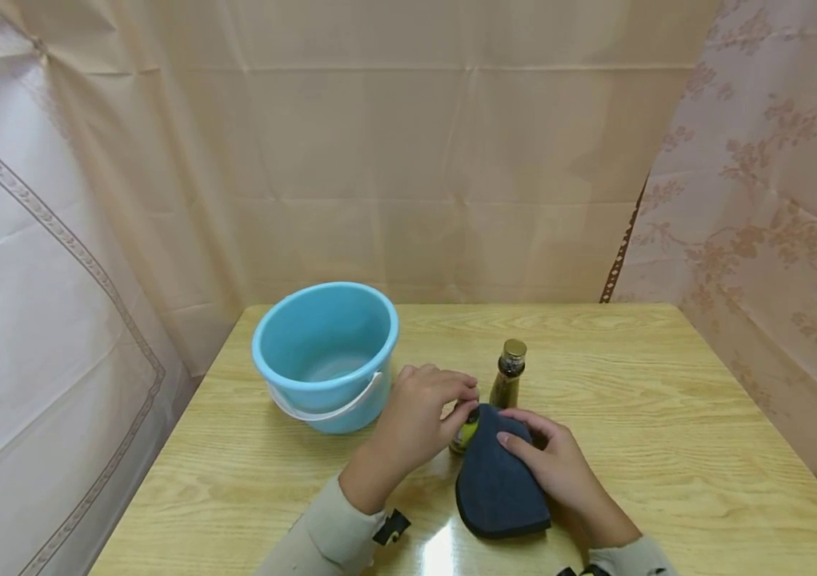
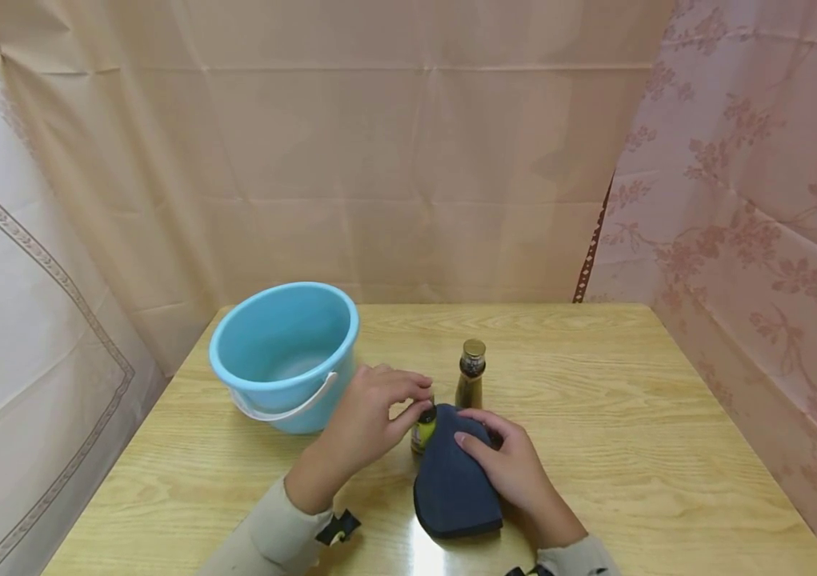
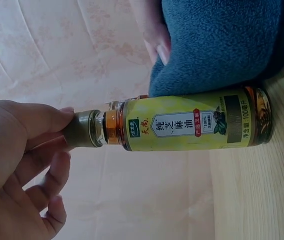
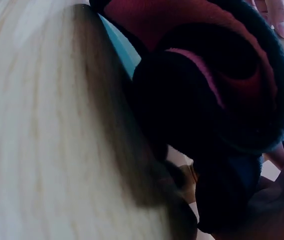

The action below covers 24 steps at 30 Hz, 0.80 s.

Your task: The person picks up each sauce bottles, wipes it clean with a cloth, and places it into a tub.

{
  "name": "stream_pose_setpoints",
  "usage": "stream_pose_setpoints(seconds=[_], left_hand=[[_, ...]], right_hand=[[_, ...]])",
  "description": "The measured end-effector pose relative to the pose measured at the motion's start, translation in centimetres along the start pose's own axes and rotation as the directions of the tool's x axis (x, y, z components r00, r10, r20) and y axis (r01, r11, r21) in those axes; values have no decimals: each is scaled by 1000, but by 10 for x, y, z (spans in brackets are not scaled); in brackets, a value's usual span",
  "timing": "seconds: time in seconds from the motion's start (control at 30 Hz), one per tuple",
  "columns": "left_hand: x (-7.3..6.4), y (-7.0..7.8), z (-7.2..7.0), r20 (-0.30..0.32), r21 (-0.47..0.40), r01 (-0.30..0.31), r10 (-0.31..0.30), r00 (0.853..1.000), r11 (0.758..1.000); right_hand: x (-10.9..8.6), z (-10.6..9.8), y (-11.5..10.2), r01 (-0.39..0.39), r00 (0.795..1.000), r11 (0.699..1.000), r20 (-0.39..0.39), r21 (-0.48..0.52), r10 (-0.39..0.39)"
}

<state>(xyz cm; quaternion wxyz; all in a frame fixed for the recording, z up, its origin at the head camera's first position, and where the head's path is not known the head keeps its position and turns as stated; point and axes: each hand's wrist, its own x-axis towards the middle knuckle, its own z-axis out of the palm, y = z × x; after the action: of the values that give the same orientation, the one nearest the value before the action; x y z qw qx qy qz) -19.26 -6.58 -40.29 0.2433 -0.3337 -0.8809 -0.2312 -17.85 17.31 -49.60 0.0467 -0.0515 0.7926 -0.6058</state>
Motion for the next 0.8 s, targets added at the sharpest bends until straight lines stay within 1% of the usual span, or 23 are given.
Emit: stream_pose_setpoints(seconds=[0.1,0.23,0.43,0.5,0.63,0.8], left_hand=[[-1,0,0,-21,27,-18,18,1000,999],[-1,-1,1,-49,34,-31,32,998,999],[-3,-2,1,-58,34,-36,38,998,999],[-3,-2,1,-55,41,-34,36,998,999],[-1,-2,1,-52,41,-33,35,998,999],[0,-3,1,-39,27,-30,31,999,999]], right_hand=[[0,0,1,-10,1000,1000,4,-18,11],[0,1,1,-26,1000,1000,16,-7,26],[0,1,0,-23,999,1000,25,2,23],[-1,0,-1,-11,1000,1000,29,20,10],[-3,-1,-4,10,1000,996,20,91,-12],[-6,-3,-10,48,999,979,5,200,-50]])
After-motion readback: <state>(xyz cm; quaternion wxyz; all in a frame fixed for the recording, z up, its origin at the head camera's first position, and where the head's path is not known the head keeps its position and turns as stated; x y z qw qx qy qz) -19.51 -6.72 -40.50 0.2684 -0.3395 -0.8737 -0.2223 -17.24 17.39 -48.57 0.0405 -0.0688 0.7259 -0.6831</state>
